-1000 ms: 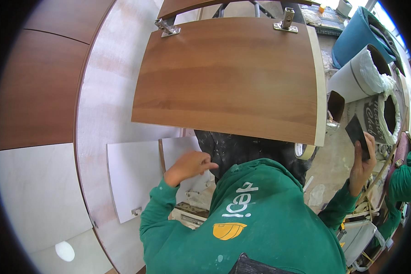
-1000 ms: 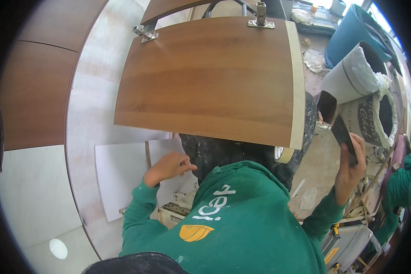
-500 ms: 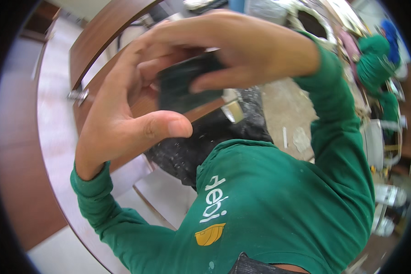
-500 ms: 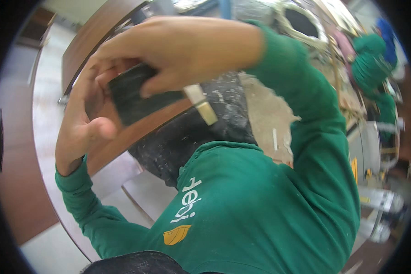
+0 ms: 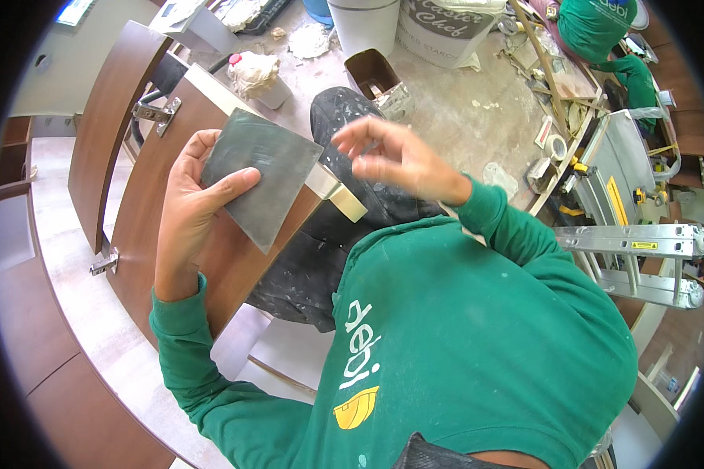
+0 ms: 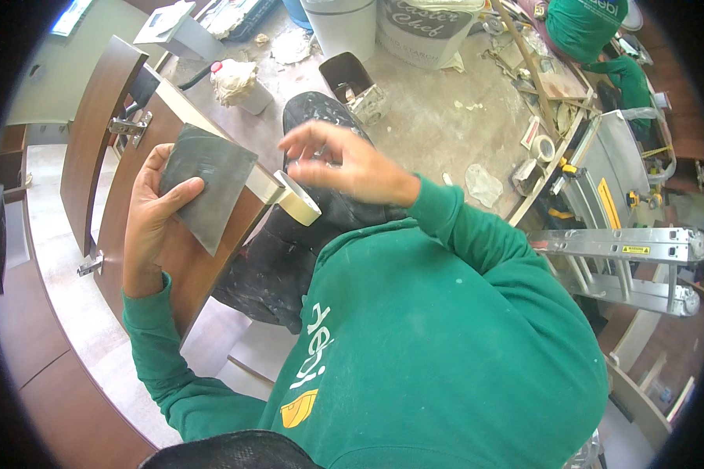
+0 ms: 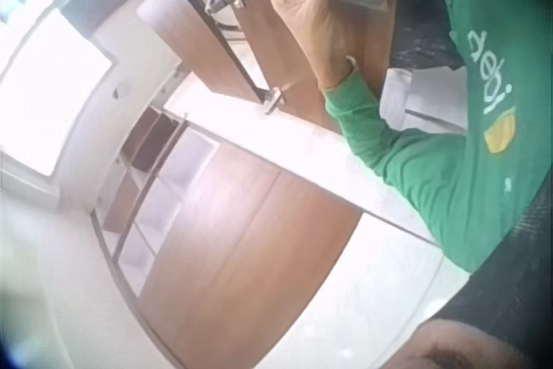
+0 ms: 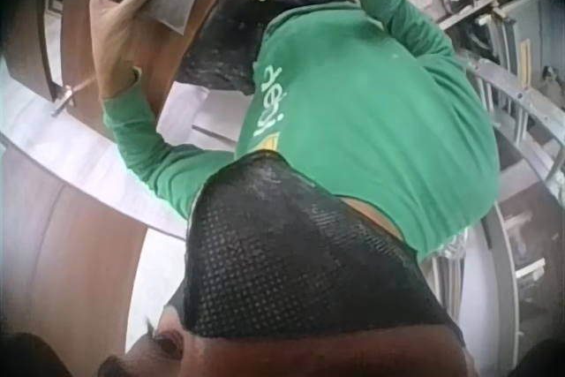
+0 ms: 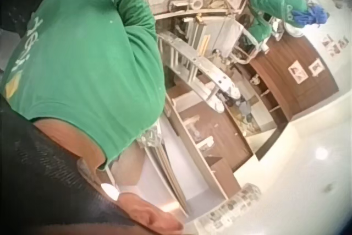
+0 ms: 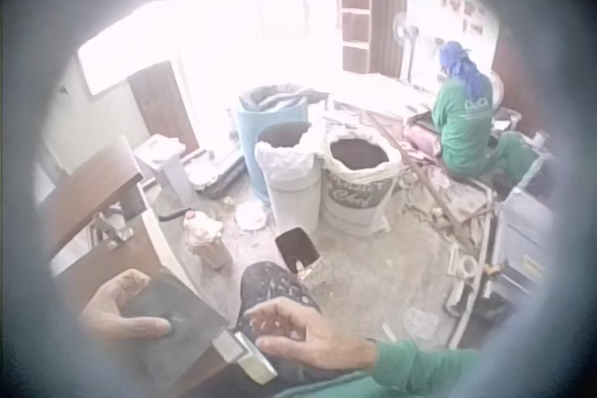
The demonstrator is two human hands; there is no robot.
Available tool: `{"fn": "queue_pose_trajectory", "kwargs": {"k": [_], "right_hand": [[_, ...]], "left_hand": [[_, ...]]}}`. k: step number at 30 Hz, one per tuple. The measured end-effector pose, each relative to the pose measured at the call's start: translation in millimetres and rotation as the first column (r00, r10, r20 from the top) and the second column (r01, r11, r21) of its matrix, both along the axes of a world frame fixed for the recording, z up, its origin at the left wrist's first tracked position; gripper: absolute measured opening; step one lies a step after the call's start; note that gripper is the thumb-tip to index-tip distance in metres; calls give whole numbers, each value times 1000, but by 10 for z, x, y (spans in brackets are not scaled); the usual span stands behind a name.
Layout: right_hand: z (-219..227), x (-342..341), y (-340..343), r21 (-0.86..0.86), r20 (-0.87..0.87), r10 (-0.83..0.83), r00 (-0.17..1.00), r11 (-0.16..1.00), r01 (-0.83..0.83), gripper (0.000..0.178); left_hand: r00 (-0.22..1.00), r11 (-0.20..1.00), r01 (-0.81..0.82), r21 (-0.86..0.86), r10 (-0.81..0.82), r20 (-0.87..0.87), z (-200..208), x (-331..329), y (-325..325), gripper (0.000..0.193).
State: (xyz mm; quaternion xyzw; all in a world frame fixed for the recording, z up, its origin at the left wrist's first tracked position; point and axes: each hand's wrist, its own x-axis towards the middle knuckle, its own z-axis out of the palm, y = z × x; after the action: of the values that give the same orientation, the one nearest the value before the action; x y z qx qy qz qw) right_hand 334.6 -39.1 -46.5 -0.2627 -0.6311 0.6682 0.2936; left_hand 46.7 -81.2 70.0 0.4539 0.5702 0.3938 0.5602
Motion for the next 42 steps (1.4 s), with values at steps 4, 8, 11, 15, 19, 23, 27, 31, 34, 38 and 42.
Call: {"fn": "queue_pose_trajectory", "kwargs": {"k": [4, 8, 11, 15, 19, 23, 27, 31, 34, 38, 42], "right_hand": [[-50, -90, -361, 96, -62, 57, 996, 994, -51, 64], [-43, -179, -413, 1, -9, -6, 1000, 1000, 6, 39], [-43, -186, -366, 38, -13, -50, 999, 998, 51, 26], [-49, -210, -297, 177, -16, -81, 997, 981, 82, 28], [40, -234, -287, -55, 31, 23, 999, 998, -21, 26], [-10, -222, -316, 80, 6, -28, 1000, 996, 27, 20], [-6, -268, -364, 187, -69, -93, 993, 977, 104, 16], [4, -284, -350, 88, -39, -76, 996, 993, 79, 18], [56, -299, -349, 59, -37, -83, 996, 995, 85, 18], [67, -321, -369, 23, -36, -109, 993, 994, 110, 18], [59, -321, -382, 14, -42, -133, 990, 991, 134, 19]], "left_hand": [[999, 997, 40, 73, -39, -22, -146, 152, 44, 54], [973, 973, 199, 120, -182, -144, -138, 144, 135, 67], [904, 944, 303, 127, -243, -353, -90, 98, 184, 71], [708, 871, 396, 291, -88, -700, -138, 124, 136, 72], [595, 850, 382, 364, 75, -801, -230, 304, 74, 70], [523, 839, 369, 400, 168, -835, -287, 419, 27, 69], [522, 861, 318, 396, 189, -832, -320, 419, 9, 64], [505, 899, 246, 362, 200, -840, -311, 420, -11, 62], [507, 888, 264, 377, 205, -837, -305, 425, -1, 63], [513, 835, 317, 449, 247, -822, -404, 406, 8, 64], [438, 800, 406, 441, 253, -863, -361, 446, 0, 59]]}}
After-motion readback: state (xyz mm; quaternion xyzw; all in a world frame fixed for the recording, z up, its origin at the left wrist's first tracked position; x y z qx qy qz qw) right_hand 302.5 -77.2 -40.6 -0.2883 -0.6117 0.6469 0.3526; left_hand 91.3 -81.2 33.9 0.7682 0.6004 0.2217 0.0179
